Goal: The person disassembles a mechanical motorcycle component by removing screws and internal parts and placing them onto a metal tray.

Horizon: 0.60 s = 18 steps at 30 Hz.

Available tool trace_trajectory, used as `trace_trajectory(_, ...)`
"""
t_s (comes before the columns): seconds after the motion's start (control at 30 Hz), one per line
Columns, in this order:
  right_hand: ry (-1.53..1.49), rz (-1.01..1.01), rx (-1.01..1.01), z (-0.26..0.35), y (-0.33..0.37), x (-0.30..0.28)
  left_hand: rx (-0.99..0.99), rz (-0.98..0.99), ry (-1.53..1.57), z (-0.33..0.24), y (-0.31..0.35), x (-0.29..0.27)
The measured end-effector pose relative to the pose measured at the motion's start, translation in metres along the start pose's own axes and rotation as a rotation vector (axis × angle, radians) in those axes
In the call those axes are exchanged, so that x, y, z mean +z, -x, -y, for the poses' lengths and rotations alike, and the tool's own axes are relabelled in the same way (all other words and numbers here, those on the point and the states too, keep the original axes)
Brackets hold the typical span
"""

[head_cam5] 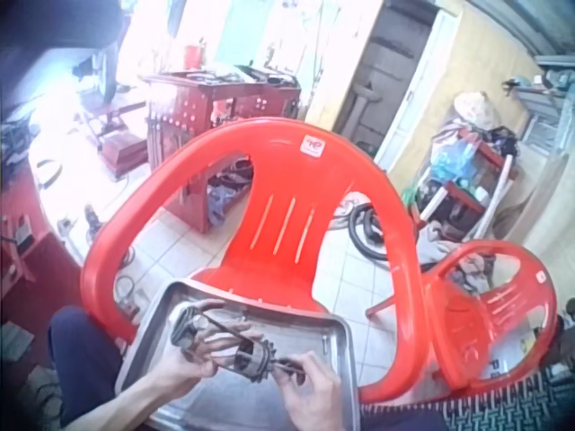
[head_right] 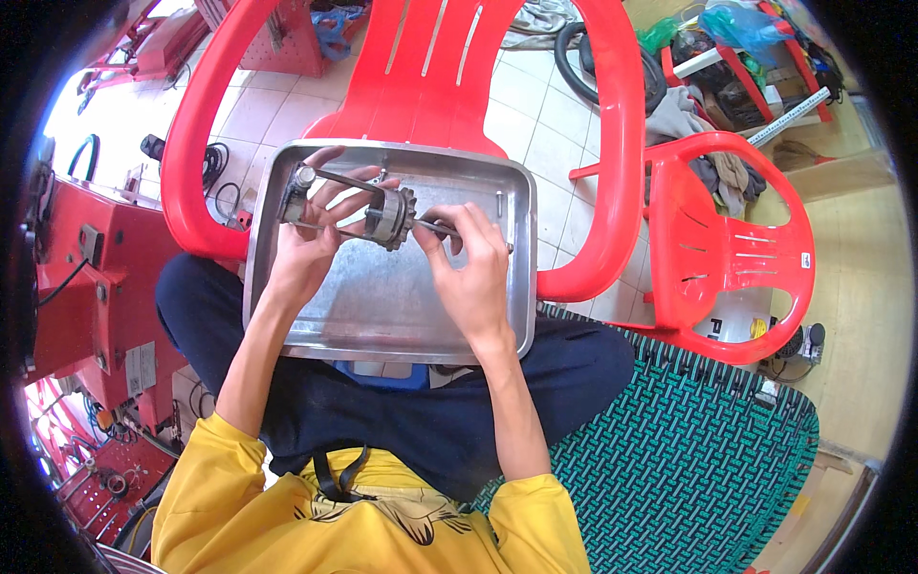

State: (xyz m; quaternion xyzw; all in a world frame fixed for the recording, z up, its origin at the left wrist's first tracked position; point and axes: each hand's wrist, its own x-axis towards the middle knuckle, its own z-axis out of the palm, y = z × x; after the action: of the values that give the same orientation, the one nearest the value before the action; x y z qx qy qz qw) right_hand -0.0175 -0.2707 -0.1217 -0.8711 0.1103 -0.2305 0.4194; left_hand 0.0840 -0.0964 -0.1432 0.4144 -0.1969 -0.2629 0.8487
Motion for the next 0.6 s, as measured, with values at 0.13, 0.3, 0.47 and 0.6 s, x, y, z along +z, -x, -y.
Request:
trace_trajectory(0.13, 0.084, -0.027, -0.02, 0.003, 0.0, -0.004, 0.085, 0.023, 0.008, 0.002, 0.0, 0.0)
trace_trajectory(0.3, 0.313, -0.086, -0.095, -0.006, 0.0, -0.012, 0.007, -0.009, 0.069, 0.004, -0.001, -0.005)
trace_trajectory(0.47, 0.47, -0.151, -0.181, -0.009, -0.002, -0.018, -0.203, -0.192, -0.117, 0.009, 0.002, -0.004)
trace_trajectory(0.6, 0.489, -0.134, -0.192, -0.014, -0.002, -0.023, -0.223, -0.185, -0.208, 0.01, 0.003, 0.0)
